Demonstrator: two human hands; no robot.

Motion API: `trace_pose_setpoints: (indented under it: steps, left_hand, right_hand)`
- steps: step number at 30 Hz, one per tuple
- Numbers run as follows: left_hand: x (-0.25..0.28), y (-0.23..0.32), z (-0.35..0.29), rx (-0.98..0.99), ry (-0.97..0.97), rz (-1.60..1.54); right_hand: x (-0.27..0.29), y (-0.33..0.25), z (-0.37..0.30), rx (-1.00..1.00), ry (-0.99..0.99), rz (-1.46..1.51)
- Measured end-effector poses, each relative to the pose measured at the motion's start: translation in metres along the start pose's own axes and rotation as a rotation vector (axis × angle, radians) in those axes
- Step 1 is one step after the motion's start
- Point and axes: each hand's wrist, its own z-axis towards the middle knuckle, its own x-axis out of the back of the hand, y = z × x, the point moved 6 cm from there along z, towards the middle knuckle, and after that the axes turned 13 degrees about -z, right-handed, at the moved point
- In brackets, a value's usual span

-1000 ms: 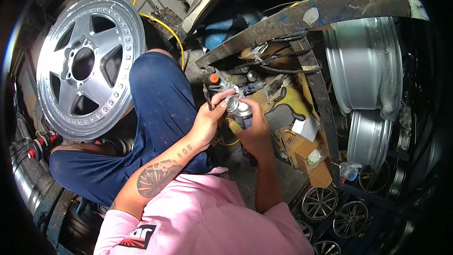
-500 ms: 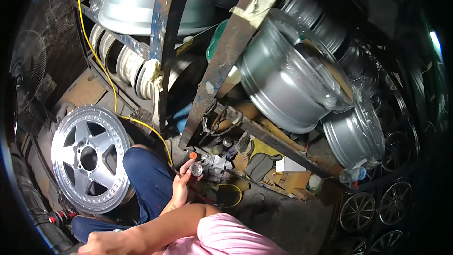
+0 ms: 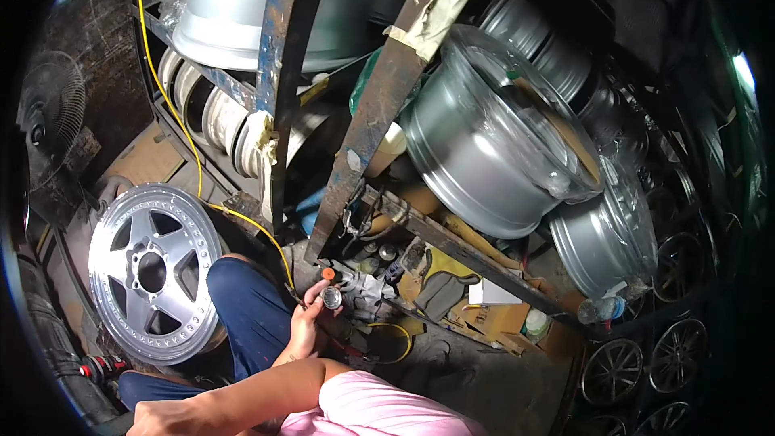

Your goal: The person applies a metallic substance from a small lid to the individual bolts on the outer edge of a wheel rim using a thin brush. They pick up a spray can, shake it, and dispense more liquid into the lid before continuing to paint each bolt around the circumference of the rim.

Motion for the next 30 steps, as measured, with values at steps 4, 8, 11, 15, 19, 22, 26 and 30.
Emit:
trace_pose_setpoints:
  steps: [4,8,11,15,19,22,26,30]
  left_hand:
    - [-0.004,0.004,0.0,0.002,0.016,-0.002]
    - [-0.001,-0.002,-0.004,0.016,0.009,-0.058]
    - [-0.002,-0.002,-0.001,0.029,0.005,-0.008]
    - [-0.004,-0.006,0.0,0.027,-0.004,0.019]
    - [-0.003,-0.008,0.006,0.026,-0.008,0.009]
    - [-0.001,-0.002,0.009,0.017,0.013,0.01]
    - [-0.01,0.024,-0.001,-0.051,0.037,0.139]
    - [-0.005,-0.009,0.004,-0.04,-0.052,0.073]
  right_hand:
    - [0.005,0.0,0.006,-0.006,-0.026,-0.142]
    - [0.005,-0.001,0.008,0.0,-0.023,-0.246]
    - [0.004,-0.005,0.009,0.006,-0.01,-0.322]
    - [0.002,-0.004,0.004,-0.01,-0.078,-0.462]
    - [0.005,-0.004,0.004,-0.054,-0.174,-0.49]
    - [0.014,-0.001,0.005,-0.107,-0.241,-0.499]
    - [0.054,0.0,-0.022,-0.501,-0.226,-0.343]
    - [0.131,-0.016,-0.092,-0.991,-0.025,-0.315]
